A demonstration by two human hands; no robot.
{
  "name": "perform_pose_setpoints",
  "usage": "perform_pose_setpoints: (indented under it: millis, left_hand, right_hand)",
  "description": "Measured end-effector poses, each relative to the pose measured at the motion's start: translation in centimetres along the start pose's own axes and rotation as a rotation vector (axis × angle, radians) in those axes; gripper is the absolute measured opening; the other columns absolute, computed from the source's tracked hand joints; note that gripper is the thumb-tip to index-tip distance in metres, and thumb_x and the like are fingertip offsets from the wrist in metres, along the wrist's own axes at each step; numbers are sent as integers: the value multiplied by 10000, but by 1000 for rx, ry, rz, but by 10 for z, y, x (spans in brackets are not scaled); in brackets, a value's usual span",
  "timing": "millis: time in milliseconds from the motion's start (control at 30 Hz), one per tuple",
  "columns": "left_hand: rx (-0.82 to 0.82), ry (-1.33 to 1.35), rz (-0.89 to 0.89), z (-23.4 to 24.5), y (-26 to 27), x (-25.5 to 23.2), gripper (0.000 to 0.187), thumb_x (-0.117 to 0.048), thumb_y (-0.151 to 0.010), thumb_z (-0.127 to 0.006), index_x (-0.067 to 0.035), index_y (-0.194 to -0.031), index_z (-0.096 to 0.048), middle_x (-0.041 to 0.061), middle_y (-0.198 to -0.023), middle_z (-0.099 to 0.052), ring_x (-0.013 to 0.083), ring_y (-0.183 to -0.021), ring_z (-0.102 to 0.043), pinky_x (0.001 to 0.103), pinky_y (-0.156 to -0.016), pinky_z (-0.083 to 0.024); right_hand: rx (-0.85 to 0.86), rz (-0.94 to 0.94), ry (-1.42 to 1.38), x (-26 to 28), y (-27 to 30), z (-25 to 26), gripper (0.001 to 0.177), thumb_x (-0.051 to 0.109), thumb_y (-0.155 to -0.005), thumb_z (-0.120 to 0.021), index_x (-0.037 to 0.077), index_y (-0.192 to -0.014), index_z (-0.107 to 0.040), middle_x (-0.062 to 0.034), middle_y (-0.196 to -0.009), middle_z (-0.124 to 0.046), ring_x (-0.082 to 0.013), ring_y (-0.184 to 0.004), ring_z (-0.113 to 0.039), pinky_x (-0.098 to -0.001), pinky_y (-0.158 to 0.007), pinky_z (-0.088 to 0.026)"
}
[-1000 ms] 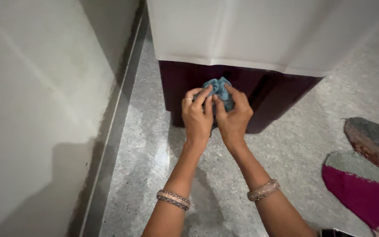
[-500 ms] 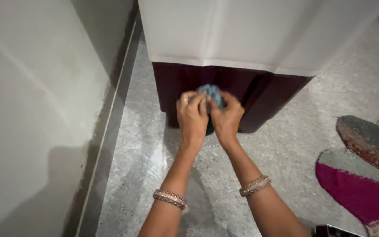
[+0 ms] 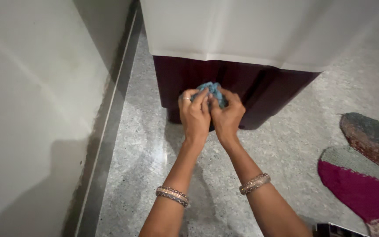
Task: The person wipes the exterior of a white and maroon washing machine with a blue cloth, moving from the top down to the base. They then move to a white air cooler and wipe its top surface and control panel area with the same cloth.
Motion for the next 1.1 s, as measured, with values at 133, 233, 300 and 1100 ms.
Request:
perform_pose_setpoints:
  millis: [133,233,300,1100]
  left_hand:
    - [5,-17,4,1,3,0,239,-76,-961,-686,-84,-1187,-762,113,-1145,-635,306,-1081,-600,415,-903,-550]
    - [-86,-4,-98,4,-3,-10,235,-73,-971,-687,-81,-1195,-757,115,-1164,-628,309,-1126,-599,418,-940,-549]
    - [-80,6,-86,-1,-7,-7,237,-66,-969,-682,-83,-1192,-760,119,-1169,-627,311,-1116,-596,408,-922,-556]
    - [54,-45,49,-14,30,30,237,-55,-960,-688,-97,-1180,-765,85,-1106,-617,290,-1081,-602,413,-902,-562]
  right_hand:
    - [16,5,35,2,-1,2,307,127,-832,-823,10,-1110,-765,-179,-989,-734,-249,-840,-726,-361,-772,-567]
    - [18,-38,4,5,-14,8,304,151,-864,-819,15,-1129,-756,-170,-939,-731,-253,-792,-710,-355,-741,-558]
    - [-16,-7,-8,8,-10,6,302,130,-871,-803,17,-1146,-757,-167,-959,-736,-252,-809,-717,-353,-757,-563]
    - [62,-30,63,-20,20,-9,312,96,-830,-797,2,-1125,-760,-186,-989,-723,-292,-857,-716,-389,-786,-559]
Point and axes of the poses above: each hand's wrist, its own y-axis away from the middle knuckle, its own z-axis out of the back of the hand, x = y × z, the point moved 6 cm from there along -y, towards the middle knuckle
